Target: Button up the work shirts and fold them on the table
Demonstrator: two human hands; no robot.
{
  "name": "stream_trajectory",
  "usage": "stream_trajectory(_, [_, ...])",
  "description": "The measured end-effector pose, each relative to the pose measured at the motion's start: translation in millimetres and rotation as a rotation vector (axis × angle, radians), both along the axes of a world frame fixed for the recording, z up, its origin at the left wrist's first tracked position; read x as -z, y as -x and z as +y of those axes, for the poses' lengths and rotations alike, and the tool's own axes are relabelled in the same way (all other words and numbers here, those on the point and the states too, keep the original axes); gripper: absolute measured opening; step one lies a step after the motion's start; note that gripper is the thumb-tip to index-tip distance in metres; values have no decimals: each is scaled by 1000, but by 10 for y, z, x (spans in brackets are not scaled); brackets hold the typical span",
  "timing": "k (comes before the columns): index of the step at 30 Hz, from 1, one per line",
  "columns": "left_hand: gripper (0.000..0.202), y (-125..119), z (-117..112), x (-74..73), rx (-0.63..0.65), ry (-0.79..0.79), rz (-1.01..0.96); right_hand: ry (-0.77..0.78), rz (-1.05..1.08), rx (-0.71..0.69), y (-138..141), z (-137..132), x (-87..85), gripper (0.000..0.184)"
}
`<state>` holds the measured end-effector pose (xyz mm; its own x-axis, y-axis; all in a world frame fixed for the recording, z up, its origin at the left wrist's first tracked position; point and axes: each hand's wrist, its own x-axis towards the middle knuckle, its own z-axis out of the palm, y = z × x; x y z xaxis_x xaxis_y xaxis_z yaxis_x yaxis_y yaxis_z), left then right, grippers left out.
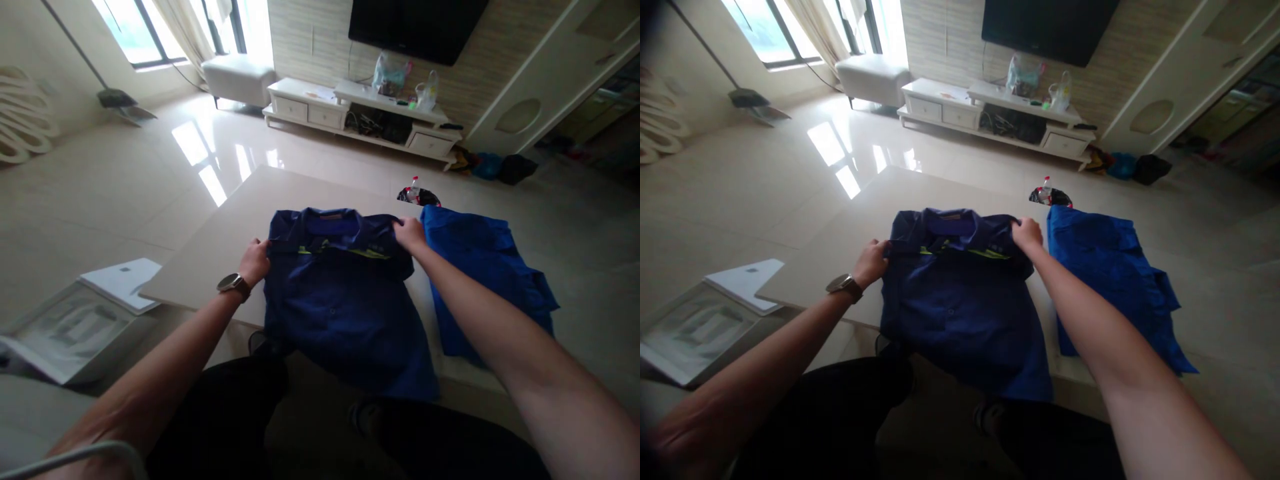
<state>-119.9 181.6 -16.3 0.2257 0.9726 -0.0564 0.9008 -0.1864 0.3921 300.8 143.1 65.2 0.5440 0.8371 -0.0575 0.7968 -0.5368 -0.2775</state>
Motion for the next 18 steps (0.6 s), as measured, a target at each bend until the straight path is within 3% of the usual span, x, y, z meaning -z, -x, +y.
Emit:
stream_trajectory(3, [66, 12, 97, -39, -58, 33, -22, 49, -1, 115, -422, 211, -18, 40])
stream_trajectory(7, [93, -257, 174, -36, -55, -74, 105, 132, -12, 52, -655, 177, 274, 61])
stream_trajectory(10, [59, -389, 356, 5, -53, 32, 98, 224, 41, -22, -740, 6, 536, 75])
stream_trajectory(12, [41, -348, 510, 55, -108, 110, 14, 246, 49, -33, -787, -160, 667, 78])
stream_trajectory(15, [43, -139, 645, 131, -277, 101, -99, 200, -68, -88, -774, -468, 811, 74])
stream_trajectory(18, [62, 10, 535, 146, -465, 14, -96, 122, -180, -278, -631, -756, 942, 58])
